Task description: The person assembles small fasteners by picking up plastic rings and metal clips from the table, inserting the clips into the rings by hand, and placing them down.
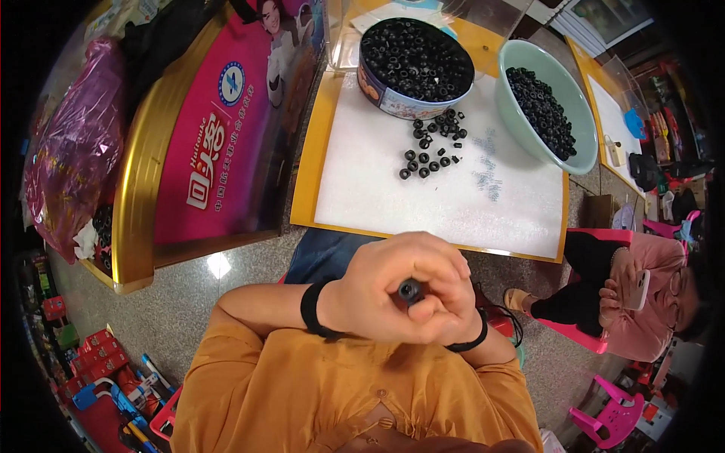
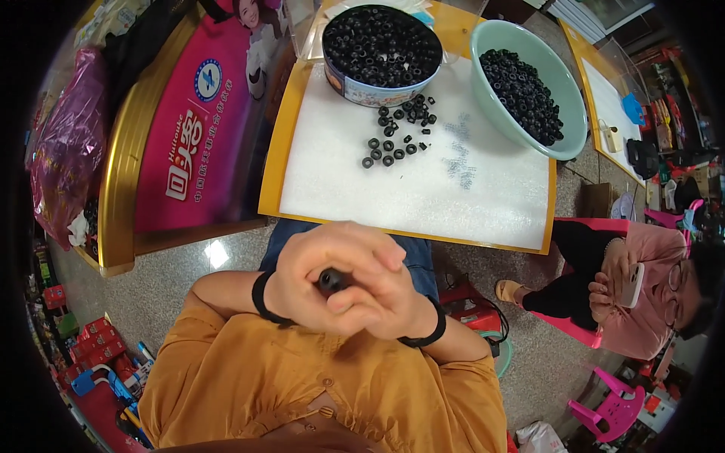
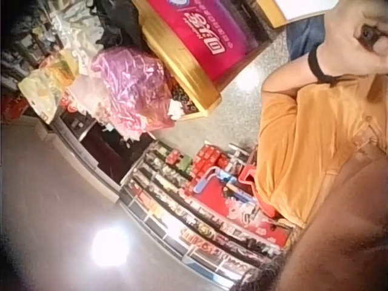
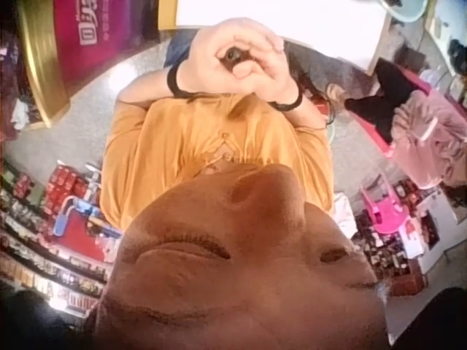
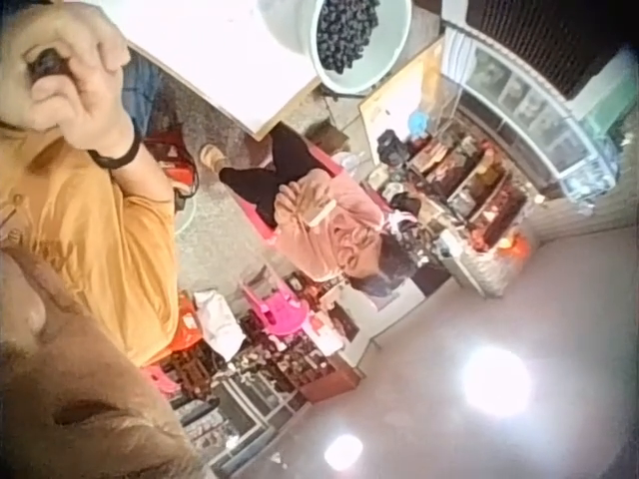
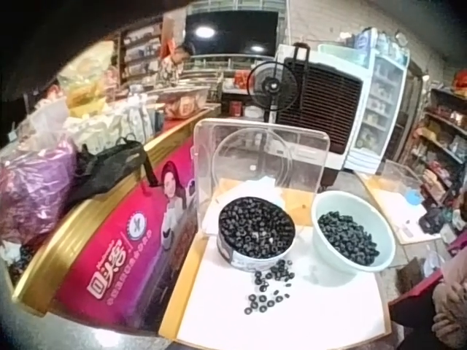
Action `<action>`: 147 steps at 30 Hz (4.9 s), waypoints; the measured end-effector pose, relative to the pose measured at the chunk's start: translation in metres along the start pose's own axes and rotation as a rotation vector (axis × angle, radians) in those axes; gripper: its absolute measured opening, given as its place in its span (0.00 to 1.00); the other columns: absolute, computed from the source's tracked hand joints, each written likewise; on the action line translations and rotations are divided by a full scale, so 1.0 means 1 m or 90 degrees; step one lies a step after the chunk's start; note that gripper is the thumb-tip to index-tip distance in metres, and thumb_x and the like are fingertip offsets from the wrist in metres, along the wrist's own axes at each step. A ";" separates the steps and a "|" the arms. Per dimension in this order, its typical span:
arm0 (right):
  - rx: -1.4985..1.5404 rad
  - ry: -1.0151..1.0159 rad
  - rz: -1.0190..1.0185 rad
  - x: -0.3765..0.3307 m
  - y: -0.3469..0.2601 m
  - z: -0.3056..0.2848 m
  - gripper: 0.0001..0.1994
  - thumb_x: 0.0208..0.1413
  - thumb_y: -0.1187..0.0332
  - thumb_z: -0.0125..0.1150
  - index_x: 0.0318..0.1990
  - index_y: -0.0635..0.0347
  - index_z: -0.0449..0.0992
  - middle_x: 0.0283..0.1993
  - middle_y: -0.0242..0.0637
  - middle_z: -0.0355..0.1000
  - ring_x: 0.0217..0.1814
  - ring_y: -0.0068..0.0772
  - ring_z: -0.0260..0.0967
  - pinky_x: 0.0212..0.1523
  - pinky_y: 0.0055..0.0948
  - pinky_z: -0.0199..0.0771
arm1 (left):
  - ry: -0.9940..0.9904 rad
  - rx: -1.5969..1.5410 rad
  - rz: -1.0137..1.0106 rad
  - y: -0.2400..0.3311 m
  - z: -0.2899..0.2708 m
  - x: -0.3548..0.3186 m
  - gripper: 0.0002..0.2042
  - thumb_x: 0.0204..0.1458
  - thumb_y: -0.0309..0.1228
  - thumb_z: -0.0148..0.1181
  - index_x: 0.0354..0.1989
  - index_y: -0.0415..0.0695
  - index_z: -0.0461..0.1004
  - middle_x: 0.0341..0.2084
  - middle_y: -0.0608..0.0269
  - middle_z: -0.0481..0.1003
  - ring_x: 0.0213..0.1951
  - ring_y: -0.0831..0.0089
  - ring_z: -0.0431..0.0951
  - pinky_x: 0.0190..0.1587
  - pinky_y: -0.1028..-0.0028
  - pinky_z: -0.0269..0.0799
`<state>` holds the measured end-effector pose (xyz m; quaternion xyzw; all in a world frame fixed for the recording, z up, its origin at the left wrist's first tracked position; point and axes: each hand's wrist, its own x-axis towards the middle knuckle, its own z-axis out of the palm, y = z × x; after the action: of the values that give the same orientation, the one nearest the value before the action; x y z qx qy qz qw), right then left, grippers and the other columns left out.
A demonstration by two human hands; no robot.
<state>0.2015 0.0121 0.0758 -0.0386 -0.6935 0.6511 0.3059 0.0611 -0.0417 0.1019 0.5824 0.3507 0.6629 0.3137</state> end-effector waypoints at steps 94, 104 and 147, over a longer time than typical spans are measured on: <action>-0.757 0.112 0.218 0.052 0.048 -0.187 0.07 0.54 0.72 0.57 0.36 0.63 0.80 0.35 0.46 0.76 0.39 0.50 0.73 0.41 0.39 0.74 | 0.092 0.002 -0.299 -0.116 -0.030 -0.038 0.13 0.56 0.21 0.58 0.51 0.39 0.76 0.31 0.71 0.73 0.27 0.87 0.71 0.29 0.85 0.67; -0.868 0.053 0.300 0.057 0.051 -0.180 0.07 0.51 0.69 0.59 0.31 0.63 0.80 0.33 0.49 0.76 0.37 0.53 0.74 0.41 0.44 0.75 | 0.097 0.006 -0.309 -0.112 -0.030 -0.036 0.12 0.54 0.24 0.62 0.47 0.41 0.78 0.31 0.69 0.73 0.27 0.87 0.71 0.31 0.83 0.68; 0.029 0.145 0.476 0.030 0.042 -0.075 0.07 0.58 0.69 0.64 0.36 0.65 0.76 0.29 0.30 0.73 0.26 0.20 0.67 0.29 0.21 0.70 | 0.096 -0.082 -0.324 -0.102 -0.033 -0.034 0.13 0.56 0.23 0.61 0.49 0.39 0.77 0.32 0.69 0.72 0.24 0.85 0.71 0.24 0.83 0.67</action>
<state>0.1985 0.0981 0.0459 -0.3535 -0.5791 0.7242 0.1233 0.0336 -0.0162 -0.0041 0.4032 0.4656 0.6252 0.4794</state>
